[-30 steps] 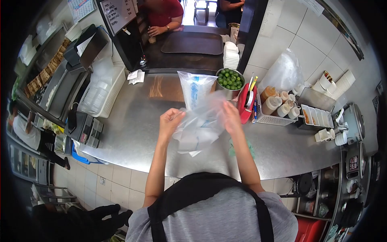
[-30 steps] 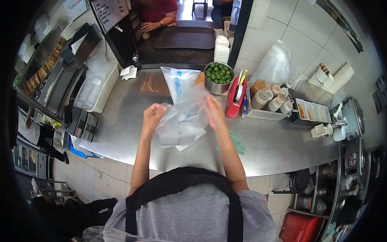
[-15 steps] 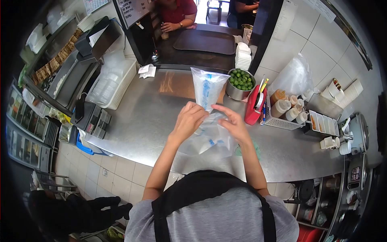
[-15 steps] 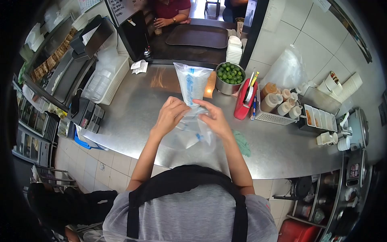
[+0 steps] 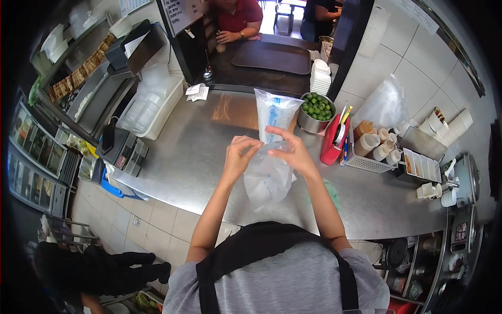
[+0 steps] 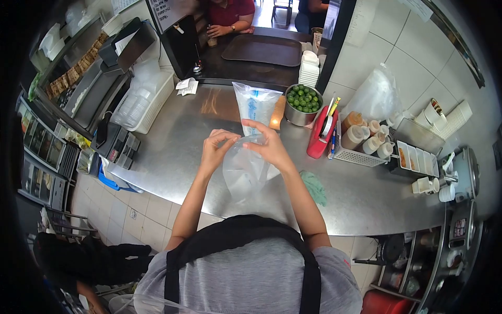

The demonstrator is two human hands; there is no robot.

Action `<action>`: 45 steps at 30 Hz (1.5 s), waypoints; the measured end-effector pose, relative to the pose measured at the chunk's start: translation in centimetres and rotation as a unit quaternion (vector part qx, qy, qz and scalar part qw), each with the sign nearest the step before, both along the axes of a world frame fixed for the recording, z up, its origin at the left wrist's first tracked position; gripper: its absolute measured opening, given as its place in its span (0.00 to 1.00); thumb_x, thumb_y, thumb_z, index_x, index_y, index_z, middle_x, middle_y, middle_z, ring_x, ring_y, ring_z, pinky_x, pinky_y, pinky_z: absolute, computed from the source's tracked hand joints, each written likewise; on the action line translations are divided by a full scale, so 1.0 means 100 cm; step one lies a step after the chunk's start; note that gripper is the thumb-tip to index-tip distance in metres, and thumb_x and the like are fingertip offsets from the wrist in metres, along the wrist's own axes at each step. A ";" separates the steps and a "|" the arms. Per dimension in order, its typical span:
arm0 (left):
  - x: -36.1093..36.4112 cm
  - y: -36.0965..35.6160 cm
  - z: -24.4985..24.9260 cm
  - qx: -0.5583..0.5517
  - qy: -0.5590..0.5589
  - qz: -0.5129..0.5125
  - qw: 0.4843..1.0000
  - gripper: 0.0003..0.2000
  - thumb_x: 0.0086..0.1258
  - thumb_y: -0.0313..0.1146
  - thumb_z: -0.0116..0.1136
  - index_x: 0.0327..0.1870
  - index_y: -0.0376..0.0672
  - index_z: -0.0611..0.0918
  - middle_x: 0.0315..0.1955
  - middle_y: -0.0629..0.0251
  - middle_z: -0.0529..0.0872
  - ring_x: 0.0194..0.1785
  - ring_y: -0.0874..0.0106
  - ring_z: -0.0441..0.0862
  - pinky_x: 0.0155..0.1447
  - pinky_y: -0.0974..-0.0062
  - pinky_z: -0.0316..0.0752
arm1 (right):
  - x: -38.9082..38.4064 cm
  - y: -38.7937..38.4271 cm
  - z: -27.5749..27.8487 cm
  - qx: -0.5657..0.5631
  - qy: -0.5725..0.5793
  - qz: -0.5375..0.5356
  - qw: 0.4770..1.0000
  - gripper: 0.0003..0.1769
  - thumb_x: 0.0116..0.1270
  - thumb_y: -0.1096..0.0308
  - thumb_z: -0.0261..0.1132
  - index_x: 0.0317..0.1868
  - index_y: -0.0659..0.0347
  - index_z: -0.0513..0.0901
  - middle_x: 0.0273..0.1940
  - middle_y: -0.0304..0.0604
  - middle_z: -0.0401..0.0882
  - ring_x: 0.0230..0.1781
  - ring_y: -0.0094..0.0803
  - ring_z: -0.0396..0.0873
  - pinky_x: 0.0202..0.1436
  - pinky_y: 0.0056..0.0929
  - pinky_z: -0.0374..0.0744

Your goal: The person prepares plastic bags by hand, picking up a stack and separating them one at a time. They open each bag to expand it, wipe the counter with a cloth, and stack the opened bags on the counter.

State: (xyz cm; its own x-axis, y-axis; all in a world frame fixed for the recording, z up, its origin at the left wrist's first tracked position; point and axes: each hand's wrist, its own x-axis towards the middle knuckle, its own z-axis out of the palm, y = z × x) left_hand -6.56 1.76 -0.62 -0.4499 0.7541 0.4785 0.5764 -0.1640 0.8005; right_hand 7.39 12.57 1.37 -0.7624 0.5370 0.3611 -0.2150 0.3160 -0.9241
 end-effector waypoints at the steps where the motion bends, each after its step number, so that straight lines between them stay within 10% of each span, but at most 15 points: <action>1: 0.002 0.000 0.003 -0.002 0.011 0.001 1.000 0.04 0.57 0.28 0.60 0.32 0.42 0.84 0.27 0.67 0.82 0.36 0.71 0.72 0.43 0.76 0.67 | 0.001 -0.001 0.006 -0.047 -0.005 0.023 0.999 0.15 0.54 0.74 0.66 0.43 0.65 0.78 0.40 0.37 0.76 0.40 0.19 0.71 0.41 0.19 0.71; 8: -0.001 0.010 -0.001 0.043 -0.093 -0.031 0.994 0.08 0.65 0.30 0.52 0.35 0.39 0.83 0.28 0.67 0.83 0.37 0.75 0.75 0.44 0.78 0.69 | 0.003 0.023 -0.025 0.109 -0.108 -0.047 0.987 0.13 0.52 0.69 0.68 0.39 0.61 0.80 0.39 0.37 0.77 0.43 0.23 0.73 0.43 0.26 0.71; 20: -0.018 -0.003 0.016 0.014 -0.410 -0.126 0.903 0.12 0.68 0.28 0.44 0.40 0.30 0.80 0.25 0.59 0.83 0.28 0.75 0.81 0.35 0.79 0.76 | 0.017 0.040 -0.013 -0.176 -0.129 0.051 0.975 0.11 0.60 0.67 0.63 0.40 0.65 0.79 0.33 0.32 0.79 0.32 0.17 0.73 0.39 0.18 0.71; 29: 0.005 0.001 0.028 -0.021 -0.207 -0.074 0.975 0.06 0.63 0.29 0.56 0.31 0.34 0.81 0.16 0.69 0.78 0.20 0.84 0.74 0.23 0.85 0.68 | 0.014 0.002 0.011 0.081 -0.049 -0.055 0.994 0.15 0.60 0.67 0.62 0.45 0.66 0.79 0.36 0.36 0.80 0.36 0.20 0.75 0.43 0.22 0.72; 35: 0.006 0.000 0.025 -0.074 -0.191 -0.060 0.977 0.13 0.64 0.34 0.56 0.22 0.36 0.79 0.11 0.73 0.73 0.16 0.87 0.66 0.18 0.84 0.59 | 0.020 0.007 0.006 -0.162 -0.136 0.171 0.962 0.12 0.62 0.64 0.61 0.36 0.66 0.82 0.35 0.38 0.81 0.37 0.21 0.74 0.43 0.22 0.72; 45: 0.006 -0.016 0.024 -0.177 -0.371 -0.188 0.892 0.10 0.62 0.36 0.58 0.25 0.39 0.81 0.16 0.75 0.76 0.18 0.86 0.67 0.21 0.87 0.58 | 0.037 0.024 -0.009 -0.184 -0.060 0.065 0.979 0.12 0.66 0.63 0.56 0.32 0.63 0.80 0.30 0.33 0.78 0.32 0.18 0.73 0.40 0.17 0.70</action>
